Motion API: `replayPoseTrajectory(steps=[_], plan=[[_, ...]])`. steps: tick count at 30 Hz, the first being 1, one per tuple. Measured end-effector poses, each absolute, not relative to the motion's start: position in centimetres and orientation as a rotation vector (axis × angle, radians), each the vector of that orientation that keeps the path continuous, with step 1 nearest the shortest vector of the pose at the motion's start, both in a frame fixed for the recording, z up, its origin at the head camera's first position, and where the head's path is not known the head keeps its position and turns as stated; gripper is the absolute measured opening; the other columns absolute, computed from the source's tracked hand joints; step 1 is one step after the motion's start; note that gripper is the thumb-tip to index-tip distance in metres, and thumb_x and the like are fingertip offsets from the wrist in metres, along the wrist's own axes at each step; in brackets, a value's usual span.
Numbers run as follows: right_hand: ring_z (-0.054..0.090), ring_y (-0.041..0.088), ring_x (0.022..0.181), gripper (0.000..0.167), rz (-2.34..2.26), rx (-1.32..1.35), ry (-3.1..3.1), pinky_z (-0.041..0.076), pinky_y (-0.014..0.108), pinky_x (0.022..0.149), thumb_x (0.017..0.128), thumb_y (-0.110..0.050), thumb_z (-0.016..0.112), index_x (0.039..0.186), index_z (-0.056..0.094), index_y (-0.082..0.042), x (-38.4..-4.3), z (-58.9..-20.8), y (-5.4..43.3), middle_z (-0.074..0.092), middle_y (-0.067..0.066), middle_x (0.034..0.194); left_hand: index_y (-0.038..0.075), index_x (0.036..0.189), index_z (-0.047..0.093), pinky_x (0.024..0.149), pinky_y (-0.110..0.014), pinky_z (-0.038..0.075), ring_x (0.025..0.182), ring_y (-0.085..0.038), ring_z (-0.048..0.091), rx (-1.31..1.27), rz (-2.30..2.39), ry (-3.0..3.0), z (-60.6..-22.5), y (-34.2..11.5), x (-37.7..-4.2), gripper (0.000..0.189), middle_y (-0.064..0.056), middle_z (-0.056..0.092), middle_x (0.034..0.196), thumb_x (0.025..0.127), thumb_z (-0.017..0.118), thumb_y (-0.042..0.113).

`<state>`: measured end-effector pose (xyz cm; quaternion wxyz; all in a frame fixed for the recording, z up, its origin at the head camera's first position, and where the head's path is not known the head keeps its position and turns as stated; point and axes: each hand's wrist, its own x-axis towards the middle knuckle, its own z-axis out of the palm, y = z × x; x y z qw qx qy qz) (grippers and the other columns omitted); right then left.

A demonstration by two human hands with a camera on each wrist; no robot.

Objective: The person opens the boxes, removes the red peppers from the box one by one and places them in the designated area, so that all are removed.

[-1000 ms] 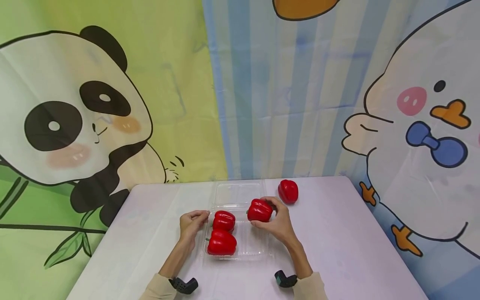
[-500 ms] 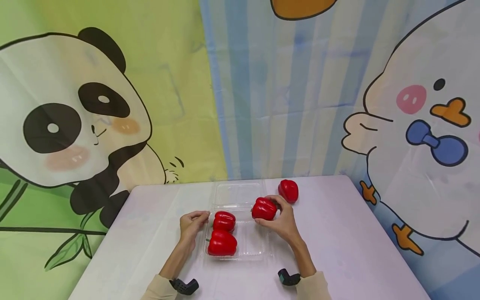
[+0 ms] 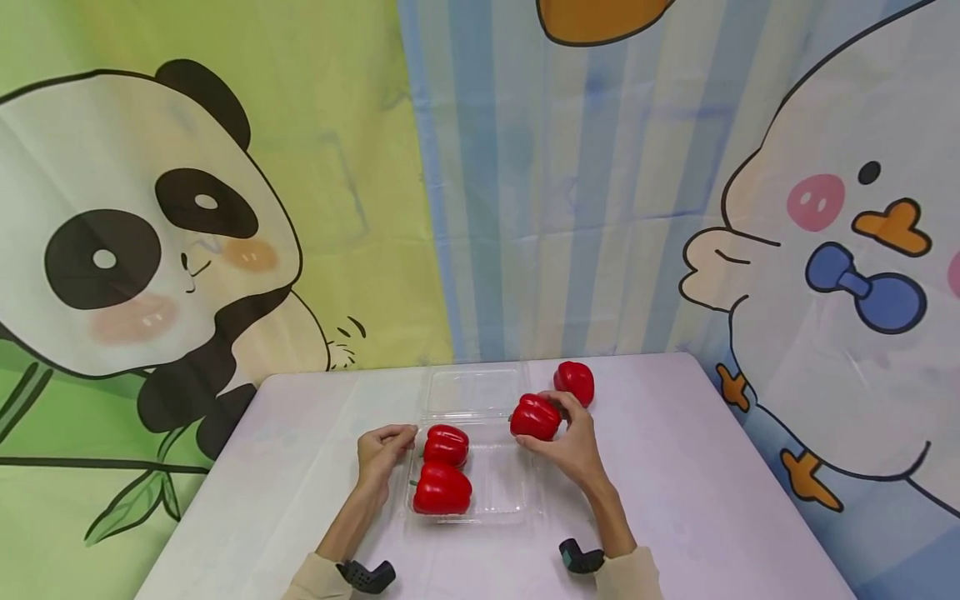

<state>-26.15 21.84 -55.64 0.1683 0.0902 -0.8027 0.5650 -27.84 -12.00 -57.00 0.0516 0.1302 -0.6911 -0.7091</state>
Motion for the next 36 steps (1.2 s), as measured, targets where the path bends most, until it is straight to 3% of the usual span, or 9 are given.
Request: replayPoseTrajectory(steps=[9,36], plan=[[0.06,0.036,0.134,0.081,1.604,0.23,-2.272,0.055,0.025,0.102,0.074,-0.01,0.098,0.145,0.061,-0.006,-26.0,-55.6,22.5,0.065,0.017,0.147,-0.009,0.105,0.08,0.064,-0.02,0.055,0.068,-0.009,0.069,0.396,-2.159,-2.105,-57.1,-12.1,-27.8,0.023,-0.013,0.082,0.088,0.096,0.083,0.012],[0.06,0.03,0.129,0.079,1.541,0.013,-2.201,0.053,0.015,0.095,0.075,-0.01,0.098,0.145,0.061,-0.004,-26.6,-55.3,24.0,0.063,0.018,0.148,-0.009,0.104,0.081,0.065,-0.02,0.054,0.068,-0.008,0.068,0.389,-2.145,-2.109,-57.1,-12.0,-27.8,0.021,-0.012,0.082,0.087,0.096,0.082,0.011]])
